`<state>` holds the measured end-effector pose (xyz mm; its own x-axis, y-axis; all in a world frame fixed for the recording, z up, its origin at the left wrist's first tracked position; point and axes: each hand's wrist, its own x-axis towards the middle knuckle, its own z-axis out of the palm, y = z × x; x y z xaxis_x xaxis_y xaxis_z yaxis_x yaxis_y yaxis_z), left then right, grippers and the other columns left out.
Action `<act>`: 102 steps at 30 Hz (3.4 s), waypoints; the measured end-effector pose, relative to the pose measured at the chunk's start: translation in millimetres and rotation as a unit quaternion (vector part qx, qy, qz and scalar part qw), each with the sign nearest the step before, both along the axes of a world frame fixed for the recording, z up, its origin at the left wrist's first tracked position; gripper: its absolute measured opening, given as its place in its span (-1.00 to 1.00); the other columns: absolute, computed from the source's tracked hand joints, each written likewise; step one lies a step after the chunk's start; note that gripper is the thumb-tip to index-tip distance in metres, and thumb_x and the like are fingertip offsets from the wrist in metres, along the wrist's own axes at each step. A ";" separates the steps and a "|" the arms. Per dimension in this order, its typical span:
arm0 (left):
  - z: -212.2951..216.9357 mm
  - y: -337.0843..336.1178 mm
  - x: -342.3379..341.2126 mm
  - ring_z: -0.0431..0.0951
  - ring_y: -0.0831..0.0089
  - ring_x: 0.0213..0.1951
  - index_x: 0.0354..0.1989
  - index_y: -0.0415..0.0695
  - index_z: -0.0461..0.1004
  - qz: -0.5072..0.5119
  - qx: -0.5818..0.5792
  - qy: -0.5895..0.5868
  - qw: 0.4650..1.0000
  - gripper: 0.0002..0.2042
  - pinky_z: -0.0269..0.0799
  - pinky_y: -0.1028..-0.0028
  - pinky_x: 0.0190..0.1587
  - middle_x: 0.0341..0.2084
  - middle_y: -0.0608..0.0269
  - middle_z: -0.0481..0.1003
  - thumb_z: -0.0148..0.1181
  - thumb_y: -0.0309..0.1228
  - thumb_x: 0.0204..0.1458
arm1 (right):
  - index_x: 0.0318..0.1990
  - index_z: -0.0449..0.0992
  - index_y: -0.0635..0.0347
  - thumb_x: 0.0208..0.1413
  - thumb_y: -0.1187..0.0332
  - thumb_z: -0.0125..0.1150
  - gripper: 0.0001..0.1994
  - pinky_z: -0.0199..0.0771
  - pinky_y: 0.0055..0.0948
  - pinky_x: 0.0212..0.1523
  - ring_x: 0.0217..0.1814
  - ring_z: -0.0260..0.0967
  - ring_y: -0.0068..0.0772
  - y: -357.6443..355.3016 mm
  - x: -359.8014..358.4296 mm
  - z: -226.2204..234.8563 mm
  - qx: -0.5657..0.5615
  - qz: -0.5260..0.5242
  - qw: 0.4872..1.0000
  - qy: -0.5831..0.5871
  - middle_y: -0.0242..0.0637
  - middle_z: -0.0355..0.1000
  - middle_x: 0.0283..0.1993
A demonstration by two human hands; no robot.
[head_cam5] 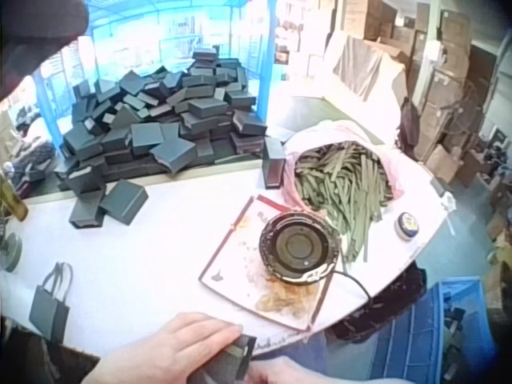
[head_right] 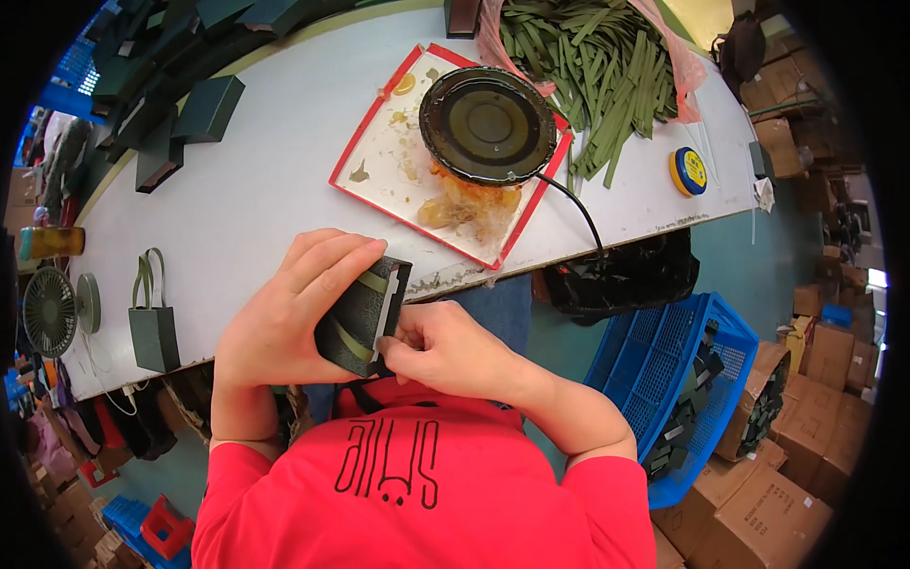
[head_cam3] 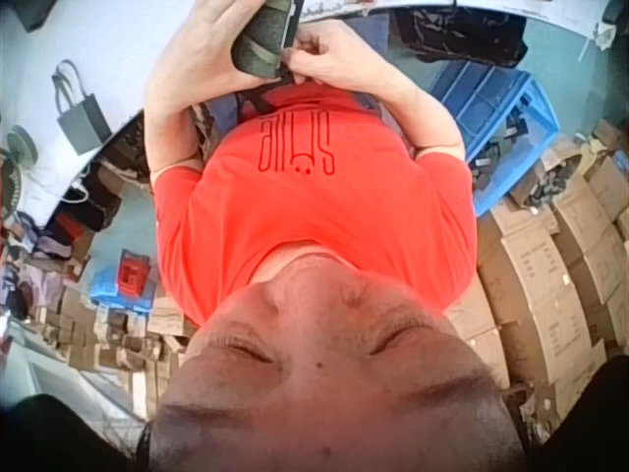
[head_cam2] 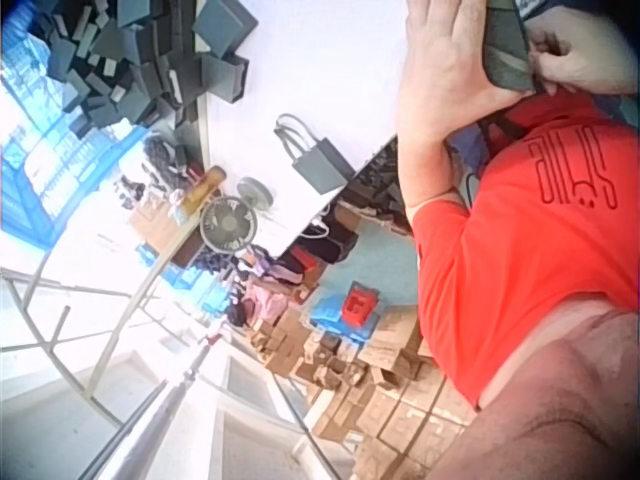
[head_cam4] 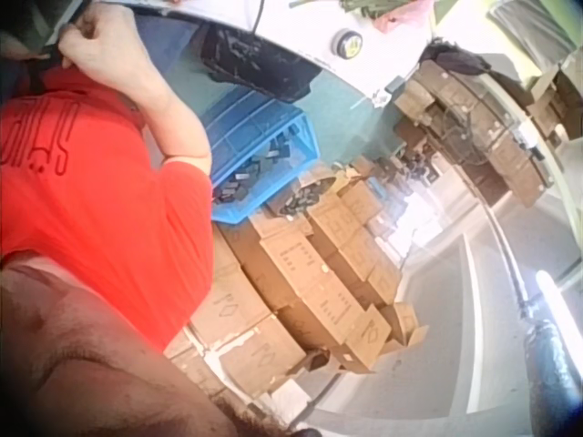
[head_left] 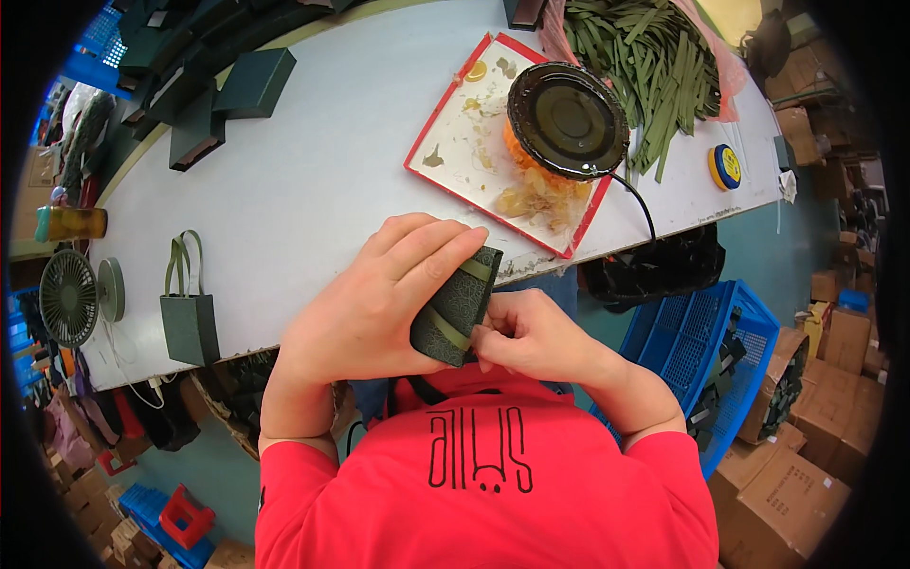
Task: The person wraps green ribbons around small dark green rectangular boxes. They pick up a box, thread a ribbon through a slot, and pull it tight. The person repeats this process for multiple boxes, placing the finished items into a blue crate. At the end, they open a small yellow container.
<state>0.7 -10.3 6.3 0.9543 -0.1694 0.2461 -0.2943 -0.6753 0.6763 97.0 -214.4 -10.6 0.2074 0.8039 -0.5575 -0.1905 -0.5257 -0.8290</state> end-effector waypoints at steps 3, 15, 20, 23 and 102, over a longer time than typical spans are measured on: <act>0.6 -0.3 -1.2 0.37 -0.03 0.13 0.25 -0.29 0.33 0.016 0.013 0.003 1.000 -0.11 0.33 0.16 0.19 0.10 0.00 0.40 0.54 -0.34 -0.40 | -0.31 0.50 0.37 0.29 0.29 0.11 -0.74 0.47 -0.49 -0.38 -0.44 0.46 -0.56 0.1 5.2 5.8 -0.012 0.009 0.999 0.034 -0.27 0.55 -0.44; -7.4 8.7 -7.0 0.32 -0.01 0.19 0.34 -0.25 0.24 0.083 -0.015 0.011 0.996 0.06 0.31 0.18 0.22 0.18 0.00 0.32 0.65 -0.34 -0.52 | -0.13 0.58 0.37 0.30 0.46 0.17 -0.86 0.48 -0.56 -0.27 -0.34 0.49 -0.56 -22.1 -11.5 -18.0 0.229 -0.300 0.898 -0.227 -0.26 0.58 -0.31; -3.5 7.7 -8.0 0.33 -0.02 0.19 0.32 -0.26 0.25 0.116 -0.009 -0.012 0.993 0.05 0.32 0.17 0.21 0.17 -0.02 0.33 0.65 -0.34 -0.52 | -0.39 0.62 0.33 0.33 0.33 0.14 -0.71 0.33 -0.56 -0.54 -0.59 0.36 -0.64 -28.7 -12.8 -5.3 0.139 -0.043 0.989 -0.011 -0.33 0.50 -0.46; 0.0 2.0 -4.4 0.34 -0.07 0.15 0.30 -0.27 0.26 0.109 -0.028 -0.036 0.993 0.00 0.35 0.14 0.18 0.14 -0.02 0.36 0.62 -0.37 -0.48 | -0.07 0.57 0.34 0.42 0.21 0.01 -0.67 0.33 -0.54 -0.51 -0.57 0.33 -0.59 -23.6 -23.7 -30.2 0.113 -0.057 0.978 0.166 -0.33 0.48 -0.45; 1.1 -11.2 -11.2 0.34 -0.06 0.16 0.31 -0.24 0.26 0.040 -0.021 0.034 0.998 -0.01 0.37 0.10 0.18 0.15 -0.01 0.34 0.59 -0.37 -0.48 | -0.29 0.43 0.25 0.26 0.30 0.26 -0.79 0.26 -0.62 -0.66 -0.68 0.34 -0.60 -17.5 68.8 -23.1 0.190 -0.452 0.871 0.022 -0.38 0.44 -0.54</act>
<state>-10.4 -21.5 7.4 0.9793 -0.0826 0.1848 -0.1922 -0.6660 0.7208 165.8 -231.9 -33.7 0.8365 0.4517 -0.3102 -0.4209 0.1672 -0.8916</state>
